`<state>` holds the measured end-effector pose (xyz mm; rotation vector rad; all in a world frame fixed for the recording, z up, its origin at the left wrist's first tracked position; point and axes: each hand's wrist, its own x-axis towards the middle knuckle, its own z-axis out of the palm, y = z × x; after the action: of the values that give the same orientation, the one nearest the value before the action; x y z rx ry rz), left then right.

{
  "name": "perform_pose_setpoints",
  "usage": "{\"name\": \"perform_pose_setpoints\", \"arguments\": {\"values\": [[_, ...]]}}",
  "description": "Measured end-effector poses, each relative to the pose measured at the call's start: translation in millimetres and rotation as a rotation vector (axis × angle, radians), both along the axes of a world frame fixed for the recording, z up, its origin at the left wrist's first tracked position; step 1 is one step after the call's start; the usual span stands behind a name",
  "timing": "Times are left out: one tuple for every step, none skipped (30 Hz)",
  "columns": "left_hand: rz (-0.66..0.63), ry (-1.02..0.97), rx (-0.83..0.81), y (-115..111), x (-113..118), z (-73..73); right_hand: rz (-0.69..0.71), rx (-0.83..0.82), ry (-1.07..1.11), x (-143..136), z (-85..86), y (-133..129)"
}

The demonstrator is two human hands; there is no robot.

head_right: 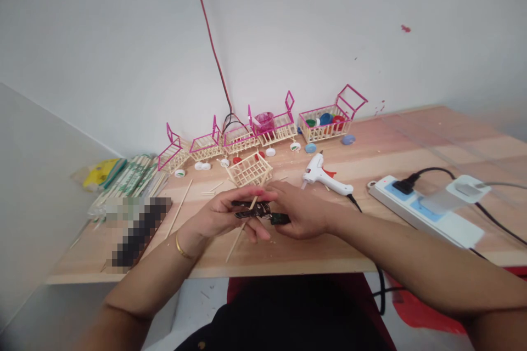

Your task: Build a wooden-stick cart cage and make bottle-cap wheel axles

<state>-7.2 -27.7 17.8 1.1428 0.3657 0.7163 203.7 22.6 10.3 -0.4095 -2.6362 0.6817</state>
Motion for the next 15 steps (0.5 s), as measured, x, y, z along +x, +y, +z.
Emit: {"name": "perform_pose_setpoints", "arguments": {"values": [[-0.003, 0.000, -0.004, 0, 0, 0.0, -0.002, -0.003, 0.004, 0, -0.8, 0], [-0.008, -0.001, -0.010, 0, 0, -0.2, -0.003, -0.007, 0.009, -1, -1.6, 0], [-0.015, -0.003, -0.017, 0, 0, -0.7, -0.003, -0.012, 0.014, -1, -2.3, -1], [-0.022, -0.007, -0.027, 0, -1, -1.5, -0.002, -0.016, 0.021, -1, -3.1, -1], [-0.028, -0.012, -0.037, 0, -1, -2.5, 0.001, -0.022, 0.030, -2, -3.9, -1], [-0.034, -0.018, -0.050, 0, -2, -3.7, 0.006, -0.028, 0.041, -2, -5.0, -1], [-0.038, -0.026, -0.062, 1, -2, -5.0, 0.011, -0.035, 0.056, -2, -6.2, -2], [-0.038, -0.034, -0.074, 1, -3, -6.2, 0.016, -0.041, 0.069, -2, -7.6, -2], [-0.034, -0.044, -0.083, 2, -3, -7.3, 0.018, -0.047, 0.079, -2, -9.1, -2], [-0.030, -0.055, -0.089, 2, -3, -8.2, 0.016, -0.052, 0.088, -2, -10.5, -2], [-0.024, -0.065, -0.092, 2, -3, -8.8, 0.012, -0.057, 0.093, -2, -11.9, -2], [-0.020, -0.074, -0.093, 2, -2, -9.2, 0.007, -0.060, 0.097, -2, -13.1, -1], [-0.018, -0.081, -0.092, 2, -2, -9.4, 0.001, -0.062, 0.099, -1, -14.0, -1], [-0.016, -0.087, -0.092, 2, -1, -9.4, -0.002, -0.063, 0.099, -1, -14.6, -1], [-0.011, -0.090, -0.092, 2, -1, -9.3, -0.003, -0.065, 0.096, -1, -14.9, -1]]}}
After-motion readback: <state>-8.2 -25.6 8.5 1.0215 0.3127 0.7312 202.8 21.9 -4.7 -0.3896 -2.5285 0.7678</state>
